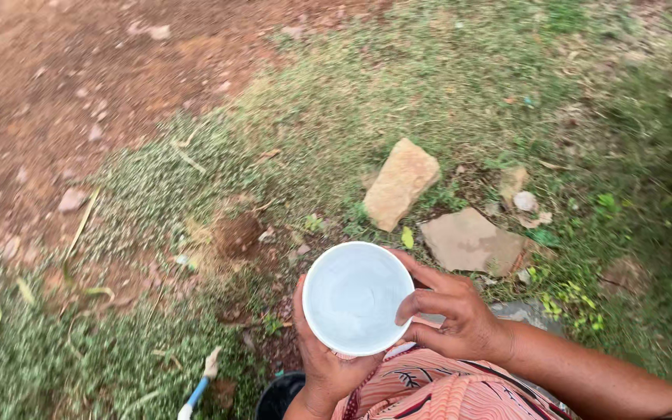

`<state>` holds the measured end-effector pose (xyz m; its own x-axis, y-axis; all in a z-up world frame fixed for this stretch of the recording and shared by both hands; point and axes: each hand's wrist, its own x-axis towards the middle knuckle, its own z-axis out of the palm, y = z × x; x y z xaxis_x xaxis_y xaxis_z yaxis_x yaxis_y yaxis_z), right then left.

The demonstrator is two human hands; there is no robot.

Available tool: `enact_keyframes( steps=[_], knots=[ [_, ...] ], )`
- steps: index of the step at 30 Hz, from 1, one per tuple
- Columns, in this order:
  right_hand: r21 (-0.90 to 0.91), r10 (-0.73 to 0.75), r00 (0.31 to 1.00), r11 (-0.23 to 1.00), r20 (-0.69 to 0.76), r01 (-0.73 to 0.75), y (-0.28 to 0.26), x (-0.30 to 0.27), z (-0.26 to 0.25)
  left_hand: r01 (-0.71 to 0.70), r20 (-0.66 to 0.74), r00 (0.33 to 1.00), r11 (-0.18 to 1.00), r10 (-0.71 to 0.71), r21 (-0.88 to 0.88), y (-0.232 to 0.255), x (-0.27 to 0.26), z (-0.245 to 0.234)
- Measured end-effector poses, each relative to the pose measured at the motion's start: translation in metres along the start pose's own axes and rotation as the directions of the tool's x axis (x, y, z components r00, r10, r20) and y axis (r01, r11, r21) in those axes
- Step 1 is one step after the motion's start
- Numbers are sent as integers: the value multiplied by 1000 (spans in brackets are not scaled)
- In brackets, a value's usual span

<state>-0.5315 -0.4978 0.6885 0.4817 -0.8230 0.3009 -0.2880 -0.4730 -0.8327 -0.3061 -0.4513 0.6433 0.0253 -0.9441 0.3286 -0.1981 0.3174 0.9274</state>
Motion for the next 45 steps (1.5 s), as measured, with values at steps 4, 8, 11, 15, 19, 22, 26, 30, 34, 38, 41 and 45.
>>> enact_keyframes(
  steps=[4,8,11,15,19,22,26,30,34,38,41,45],
  knots=[
    [-111,-51,985,993,-162,33,8,-5,-55,-12,189,982,997,27,-78,7,58,43],
    [-204,-39,952,979,-305,-25,11,-15,-104,-148,326,928,981,182,-126,13,112,94],
    [-238,11,914,964,-406,-117,10,-24,-130,-145,425,875,964,231,-224,19,142,130],
    [-255,21,860,951,-511,-175,9,-38,-155,-90,516,814,936,266,-341,28,168,172],
    [-266,62,777,920,-627,-288,-1,-61,-159,-262,536,722,890,438,-374,40,181,200],
    [-229,99,678,898,-729,-377,-14,-84,-147,-198,611,644,872,460,-448,43,180,216],
    [-189,124,509,833,-852,-519,-39,-107,-120,-157,657,510,811,555,-564,45,175,235],
    [-153,94,329,744,-940,-650,-65,-119,-95,-120,800,308,855,515,-504,44,174,241],
    [-87,42,156,679,-987,-729,-87,-127,-71,-29,816,347,875,463,-484,29,187,245],
    [-30,26,65,684,-998,-729,-93,-161,-42,301,778,549,796,306,-525,5,222,261],
    [-1,-25,-16,556,-1000,-831,-76,-221,0,368,815,569,853,109,-371,-5,250,250],
    [190,64,-182,500,-981,-845,-26,-350,55,385,780,625,857,32,-344,-16,272,249]
  ],
)
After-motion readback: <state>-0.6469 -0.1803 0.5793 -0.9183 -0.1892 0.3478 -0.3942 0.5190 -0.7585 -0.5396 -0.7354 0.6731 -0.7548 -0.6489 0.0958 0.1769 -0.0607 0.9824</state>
